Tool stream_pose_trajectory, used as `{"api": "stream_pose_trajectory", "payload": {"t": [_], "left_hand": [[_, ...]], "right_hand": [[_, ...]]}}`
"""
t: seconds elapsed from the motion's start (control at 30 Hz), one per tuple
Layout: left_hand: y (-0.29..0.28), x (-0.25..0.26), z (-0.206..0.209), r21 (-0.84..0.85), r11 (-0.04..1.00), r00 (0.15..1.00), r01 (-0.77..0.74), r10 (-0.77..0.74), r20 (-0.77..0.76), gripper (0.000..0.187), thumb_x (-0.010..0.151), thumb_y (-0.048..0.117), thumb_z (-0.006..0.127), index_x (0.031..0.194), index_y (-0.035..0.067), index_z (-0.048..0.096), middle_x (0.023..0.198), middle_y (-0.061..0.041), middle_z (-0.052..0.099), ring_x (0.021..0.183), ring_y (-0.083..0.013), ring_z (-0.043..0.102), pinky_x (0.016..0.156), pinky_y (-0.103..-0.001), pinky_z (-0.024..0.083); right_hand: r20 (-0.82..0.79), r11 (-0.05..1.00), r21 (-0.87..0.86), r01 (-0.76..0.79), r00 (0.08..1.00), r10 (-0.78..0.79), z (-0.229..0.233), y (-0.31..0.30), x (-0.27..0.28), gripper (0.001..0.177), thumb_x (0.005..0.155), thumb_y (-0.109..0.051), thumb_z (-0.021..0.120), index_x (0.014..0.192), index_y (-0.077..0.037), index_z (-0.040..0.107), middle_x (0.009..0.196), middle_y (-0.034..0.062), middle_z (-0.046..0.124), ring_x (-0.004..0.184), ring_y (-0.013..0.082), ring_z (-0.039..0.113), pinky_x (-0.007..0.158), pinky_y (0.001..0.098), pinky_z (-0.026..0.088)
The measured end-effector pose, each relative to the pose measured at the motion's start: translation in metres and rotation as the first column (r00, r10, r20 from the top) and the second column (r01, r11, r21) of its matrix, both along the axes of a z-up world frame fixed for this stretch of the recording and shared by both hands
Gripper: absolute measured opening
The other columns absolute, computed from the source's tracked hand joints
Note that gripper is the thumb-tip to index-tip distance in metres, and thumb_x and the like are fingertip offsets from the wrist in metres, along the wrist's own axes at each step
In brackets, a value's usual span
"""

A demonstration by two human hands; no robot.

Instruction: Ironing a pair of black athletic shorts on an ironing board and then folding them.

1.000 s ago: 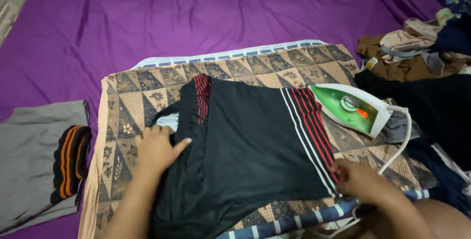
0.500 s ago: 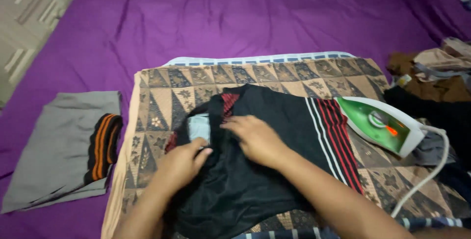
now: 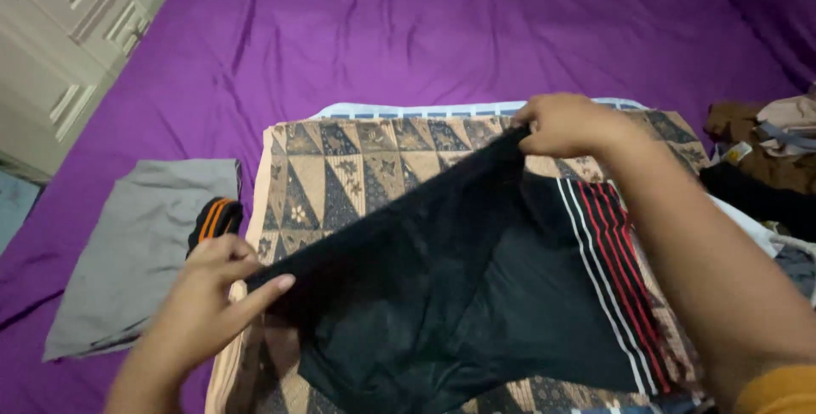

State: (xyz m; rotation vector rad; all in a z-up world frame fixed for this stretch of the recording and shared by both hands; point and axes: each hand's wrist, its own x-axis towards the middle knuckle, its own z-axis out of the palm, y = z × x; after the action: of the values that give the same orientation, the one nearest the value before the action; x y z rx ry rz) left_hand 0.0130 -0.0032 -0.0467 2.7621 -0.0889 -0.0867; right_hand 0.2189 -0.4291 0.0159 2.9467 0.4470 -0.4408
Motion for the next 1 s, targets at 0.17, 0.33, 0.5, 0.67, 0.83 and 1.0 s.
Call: {"api": "stream_pose_trajectory", "payload": {"t": [0.17,0.33,0.5,0.67,0.83,1.0], "left_hand": [[0.014,-0.028,0.044,-0.444,0.896,0.984,0.007,0.074,0.163,0.029,0.086,0.018,0.076,0.061,0.005,0.075,0.074,0.003,0.08,0.073,-0.0055,0.07,0.074,-0.022,0.05],[-0.003,-0.002,0.024,0.414,0.773,0.7,-0.481,0.623,-0.349,0.059,0.08,0.069,0.072,0.108,0.017,0.076,0.104,-0.016,0.084,0.106,-0.0353,0.077,0.087,-0.044,0.056],[-0.057,-0.014,-0.002,0.237,0.903,0.73,-0.357,0.428,-0.533,0.048,0.082,0.065,0.072,0.095,0.019,0.077,0.097,-0.009,0.082,0.096,-0.0263,0.077,0.085,-0.037,0.055],[-0.086,-0.025,-0.038,0.271,0.957,0.491,-0.106,0.287,-0.822,0.066,0.078,0.082,0.075,0.106,0.021,0.077,0.113,0.0,0.078,0.113,-0.0175,0.074,0.09,-0.03,0.052],[-0.069,-0.041,-0.111,0.202,0.974,0.825,-0.099,0.194,-0.531,0.041,0.091,0.059,0.068,0.102,0.02,0.074,0.104,-0.006,0.061,0.114,-0.0236,0.061,0.096,-0.039,0.055],[-0.084,-0.052,-0.114,-0.201,0.921,0.904,-0.333,0.251,-0.347,0.038,0.092,0.05,0.063,0.106,0.015,0.07,0.119,0.002,0.071,0.12,-0.0147,0.063,0.1,-0.034,0.045]], "right_hand": [[0.007,0.878,0.458,0.141,0.987,-0.162,0.049,0.013,-0.001,0.019,0.083,-0.017,0.062,0.072,-0.01,0.048,0.065,0.0051,0.045,0.06,0.0213,0.041,0.055,0.0404,0.028],[-0.092,0.788,0.605,0.11,0.993,-0.068,0.025,0.079,-0.027,0.013,0.093,-0.015,0.062,0.104,-0.013,0.068,0.11,0.0035,0.072,0.094,0.0174,0.067,0.085,0.0312,0.056],[-0.105,0.854,0.492,0.168,0.985,-0.134,-0.045,0.016,-0.044,0.013,0.097,-0.028,0.059,0.097,-0.018,0.066,0.096,-0.0009,0.072,0.082,0.015,0.064,0.077,0.033,0.053],[-0.34,0.756,0.409,0.511,0.854,-0.393,-0.079,-0.063,-0.099,0.025,0.101,-0.033,0.057,0.101,-0.012,0.07,0.091,0.0051,0.074,0.065,0.0176,0.063,0.063,0.0341,0.053],[-0.441,0.804,0.036,0.593,0.732,-0.52,-0.14,-0.107,-0.135,0.037,0.082,-0.057,0.077,0.098,-0.023,0.072,0.099,-0.0017,0.078,0.086,0.0153,0.072,0.075,0.0303,0.049],[-0.327,0.772,0.224,0.594,0.792,-0.515,-0.196,-0.123,-0.15,0.036,0.083,-0.039,0.08,0.111,-0.019,0.07,0.11,0.0026,0.073,0.098,0.022,0.071,0.086,0.0357,0.052]]}}
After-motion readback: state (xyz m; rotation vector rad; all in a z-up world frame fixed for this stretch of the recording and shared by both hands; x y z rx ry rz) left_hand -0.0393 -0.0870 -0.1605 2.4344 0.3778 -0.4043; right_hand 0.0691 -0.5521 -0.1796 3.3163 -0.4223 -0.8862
